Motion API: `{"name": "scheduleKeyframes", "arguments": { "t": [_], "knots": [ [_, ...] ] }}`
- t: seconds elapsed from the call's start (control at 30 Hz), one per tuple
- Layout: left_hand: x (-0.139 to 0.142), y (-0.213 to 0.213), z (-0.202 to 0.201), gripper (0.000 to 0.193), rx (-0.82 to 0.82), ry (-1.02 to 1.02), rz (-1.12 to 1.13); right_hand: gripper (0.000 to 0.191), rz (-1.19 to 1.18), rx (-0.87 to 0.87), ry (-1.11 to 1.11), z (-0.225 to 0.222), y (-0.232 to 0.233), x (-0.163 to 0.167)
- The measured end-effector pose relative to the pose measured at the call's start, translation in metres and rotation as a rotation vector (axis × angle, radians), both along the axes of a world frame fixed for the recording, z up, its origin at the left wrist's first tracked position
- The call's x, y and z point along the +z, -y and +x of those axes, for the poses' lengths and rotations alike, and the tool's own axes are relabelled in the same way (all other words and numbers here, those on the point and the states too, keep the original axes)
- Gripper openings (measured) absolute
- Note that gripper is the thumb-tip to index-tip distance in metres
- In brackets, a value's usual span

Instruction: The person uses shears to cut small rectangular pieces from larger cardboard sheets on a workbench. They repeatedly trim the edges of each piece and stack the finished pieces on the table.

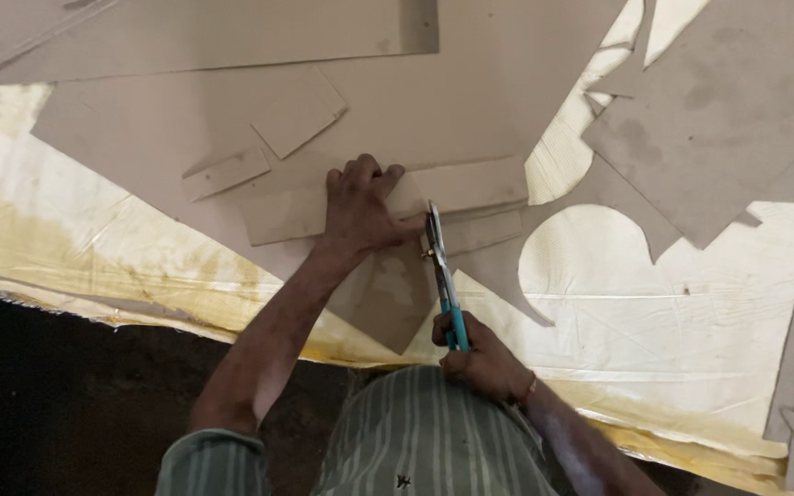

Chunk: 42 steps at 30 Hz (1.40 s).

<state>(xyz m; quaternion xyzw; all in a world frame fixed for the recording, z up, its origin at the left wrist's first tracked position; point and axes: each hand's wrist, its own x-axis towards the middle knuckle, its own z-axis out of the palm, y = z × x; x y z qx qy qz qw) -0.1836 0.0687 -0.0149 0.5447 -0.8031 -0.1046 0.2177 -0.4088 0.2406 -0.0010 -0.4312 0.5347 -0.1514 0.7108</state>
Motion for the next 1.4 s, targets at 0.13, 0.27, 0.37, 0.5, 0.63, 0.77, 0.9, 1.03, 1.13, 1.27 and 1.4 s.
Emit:
{"name": "scheduleKeyframes", "arguments": {
  "t": [0.13, 0.27, 0.37, 0.5, 0.63, 0.77, 0.9, 1.03, 1.13, 1.27, 1.4],
  "knots": [
    [0.002, -0.010, -0.002, 0.077, -0.035, -0.001, 0.042, 0.040, 0.025, 0.059, -0.035, 0.000, 0.007, 0.006],
    [0.001, -0.018, -0.002, 0.071, -0.019, -0.004, 0.052, 0.036, 0.020, -0.005, -0.054, 0.002, 0.005, -0.004],
    [-0.003, -0.019, -0.002, 0.070, -0.015, -0.005, 0.035, 0.029, -0.002, -0.039, -0.111, 0.004, -0.003, -0.022],
    [-0.005, -0.018, -0.002, 0.069, -0.014, -0.040, 0.002, 0.007, -0.203, -0.010, -0.252, 0.008, -0.012, -0.044],
    [-0.003, -0.021, 0.002, 0.070, -0.047, -0.053, -0.005, 0.012, -0.112, 0.009, -0.236, 0.003, -0.011, -0.044],
    [0.000, -0.037, 0.014, 0.079, -0.105, -0.063, 0.159, 0.024, 0.031, -0.010, -0.028, -0.005, -0.007, -0.035],
    [0.001, -0.042, 0.025, 0.078, -0.101, -0.034, 0.296, 0.012, 0.059, -0.044, -0.068, 0.004, -0.006, -0.035],
    [0.009, -0.039, 0.025, 0.080, -0.073, -0.016, 0.398, 0.007, -0.130, 0.104, -0.318, 0.008, 0.002, -0.037],
    [0.020, -0.050, 0.019, 0.080, -0.092, -0.026, 0.472, 0.010, 0.099, 0.040, -0.198, 0.004, 0.008, -0.032],
    [0.037, -0.082, 0.011, 0.073, -0.002, -0.170, 0.242, 0.016, 0.060, -0.042, 0.012, 0.002, -0.001, -0.020],
    [0.053, -0.116, 0.006, 0.077, -0.110, -0.164, 0.293, 0.028, 0.023, -0.216, 0.139, -0.001, -0.009, -0.012]
  ]
}}
